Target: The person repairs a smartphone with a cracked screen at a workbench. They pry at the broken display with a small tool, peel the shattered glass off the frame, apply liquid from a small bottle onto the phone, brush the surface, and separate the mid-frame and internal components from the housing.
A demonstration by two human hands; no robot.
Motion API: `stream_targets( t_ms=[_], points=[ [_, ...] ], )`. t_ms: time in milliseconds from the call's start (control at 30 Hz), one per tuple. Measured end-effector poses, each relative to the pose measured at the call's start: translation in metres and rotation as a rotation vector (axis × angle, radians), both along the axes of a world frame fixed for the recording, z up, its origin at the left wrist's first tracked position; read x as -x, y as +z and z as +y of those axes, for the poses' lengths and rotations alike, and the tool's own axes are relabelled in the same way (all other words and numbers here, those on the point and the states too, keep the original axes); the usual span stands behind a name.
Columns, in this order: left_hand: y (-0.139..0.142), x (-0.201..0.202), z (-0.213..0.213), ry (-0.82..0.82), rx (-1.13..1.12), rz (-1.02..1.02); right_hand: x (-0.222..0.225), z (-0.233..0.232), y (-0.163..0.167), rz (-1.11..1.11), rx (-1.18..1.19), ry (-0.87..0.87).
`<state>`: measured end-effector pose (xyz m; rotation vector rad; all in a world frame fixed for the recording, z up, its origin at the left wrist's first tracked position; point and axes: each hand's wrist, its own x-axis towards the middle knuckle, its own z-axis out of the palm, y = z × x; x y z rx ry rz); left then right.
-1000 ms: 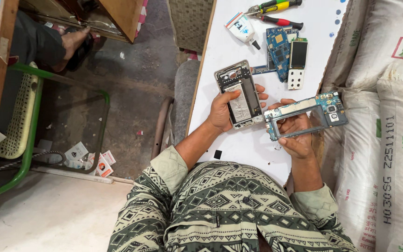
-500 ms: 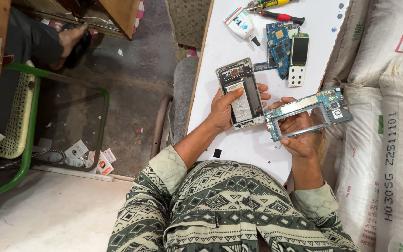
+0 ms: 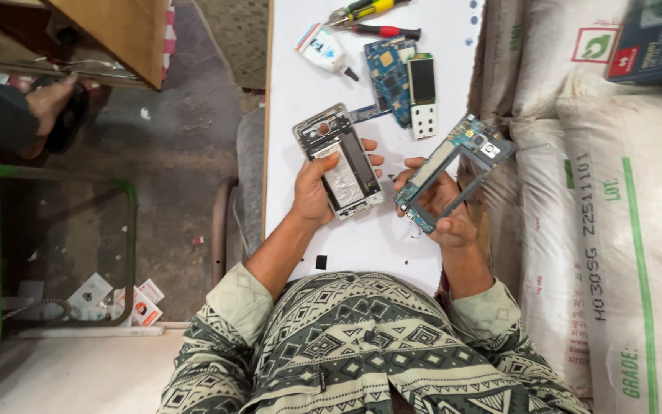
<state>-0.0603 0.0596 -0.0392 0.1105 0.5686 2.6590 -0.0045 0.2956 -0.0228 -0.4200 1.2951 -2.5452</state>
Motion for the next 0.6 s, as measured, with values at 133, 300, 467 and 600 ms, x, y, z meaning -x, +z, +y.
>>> stream_targets(
  t_ms=[133, 300, 467, 600],
  points=[
    [0.004, -0.001, 0.001, 0.023, 0.178, 0.006, 0.003, 0.003, -0.003, -0.004, 0.071, 0.034],
    [0.01, 0.0, 0.005, 0.027, 0.257, 0.007, 0.005, 0.006, -0.004, -0.012, 0.103, 0.032],
    [0.016, -0.001, 0.003, 0.034, 0.232, 0.05, -0.001, 0.009, -0.006, -0.081, 0.108, 0.001],
    [0.015, 0.0, 0.004, 0.034, 0.255, 0.042, 0.0, 0.015, -0.011, -0.111, 0.12, -0.025]
  ],
)
